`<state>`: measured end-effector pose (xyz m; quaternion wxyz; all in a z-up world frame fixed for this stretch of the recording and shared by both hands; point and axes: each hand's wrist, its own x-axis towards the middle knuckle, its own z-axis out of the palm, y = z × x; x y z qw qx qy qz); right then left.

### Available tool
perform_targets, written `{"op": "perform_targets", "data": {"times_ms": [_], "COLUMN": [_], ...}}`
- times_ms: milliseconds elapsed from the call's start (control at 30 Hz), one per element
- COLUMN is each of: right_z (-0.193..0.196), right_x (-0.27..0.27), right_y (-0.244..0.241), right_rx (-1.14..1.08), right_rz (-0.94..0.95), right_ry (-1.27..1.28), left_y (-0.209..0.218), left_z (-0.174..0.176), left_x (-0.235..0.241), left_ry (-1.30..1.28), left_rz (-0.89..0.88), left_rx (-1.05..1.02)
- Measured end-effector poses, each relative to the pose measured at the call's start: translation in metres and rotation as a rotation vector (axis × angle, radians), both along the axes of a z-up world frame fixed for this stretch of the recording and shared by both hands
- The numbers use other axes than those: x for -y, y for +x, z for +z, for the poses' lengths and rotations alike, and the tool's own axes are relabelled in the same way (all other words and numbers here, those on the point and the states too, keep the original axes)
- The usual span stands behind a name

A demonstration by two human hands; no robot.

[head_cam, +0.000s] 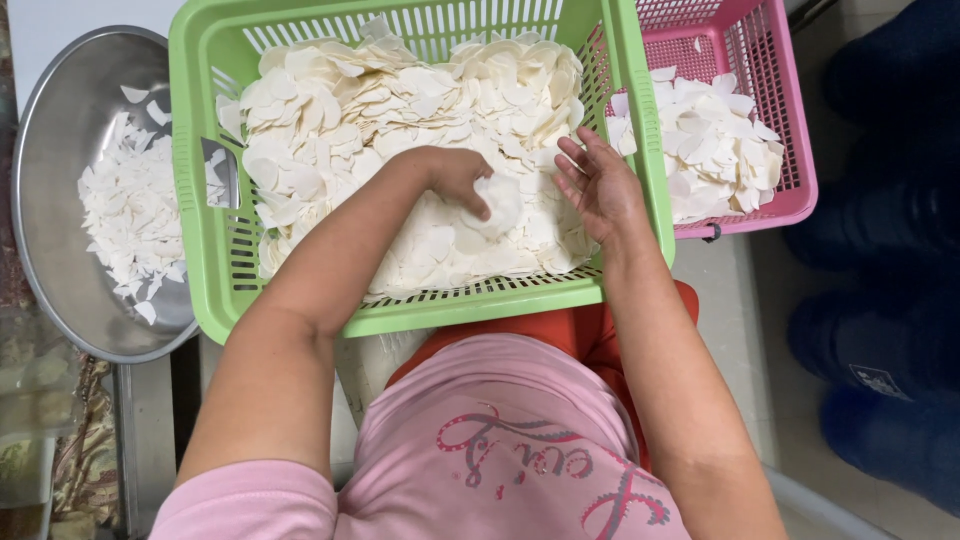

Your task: The person sits on a low stool and sorts white, thin, round food slices from a green basket into a pink basket and a metal bowl. They pick up slices, separate them, and place them into the other containers by hand.

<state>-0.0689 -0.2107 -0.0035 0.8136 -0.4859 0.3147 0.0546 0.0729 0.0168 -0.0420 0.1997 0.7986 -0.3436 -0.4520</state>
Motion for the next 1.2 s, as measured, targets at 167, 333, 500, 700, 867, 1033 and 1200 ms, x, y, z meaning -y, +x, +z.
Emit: {"op": "perform_targets", "data": {"times_ms": [167,333,500,700,867,1033,1200], "right_z": [0.001,0.016,-0.021,-0.015,-0.009,-0.008,0.001], "right_x": [-0.010,-0.025,-0.007,-0.007,-0.010,-0.011,-0.011], "right_y": [-0.001,0.005,0.009,0.008,0.006,0.005,0.004], "right_rx": [-0.070,0.061,0.197,0.220,0.204,0.201,0.213], "right_rz": [0.236,0.331,0.107,0.103,0.117,0.109,0.147], "right_ry": [-0.224,-0.019,0.272,0.315,0.319,0.326,0.405], "left_y": [-0.023,-0.043,-0.027,-0.041,-0.043,-0.039,-0.029], "left_z": [0.053,0.078,0.038,0.047,0.050,0.052,0.035], "left_x": [0.006,0.020,0.021,0.038,0.040,0.032,0.029], "left_ry": [-0.250,-0.530,-0.605,-0.536,-0.518,-0.526,-0.583], "left_rz": [0.223,0.473,0.494,0.700,0.716,0.691,0.780], "left_rx": [-0.123,-0.243,-0.024,0.159,0.232,0.258,0.045]}}
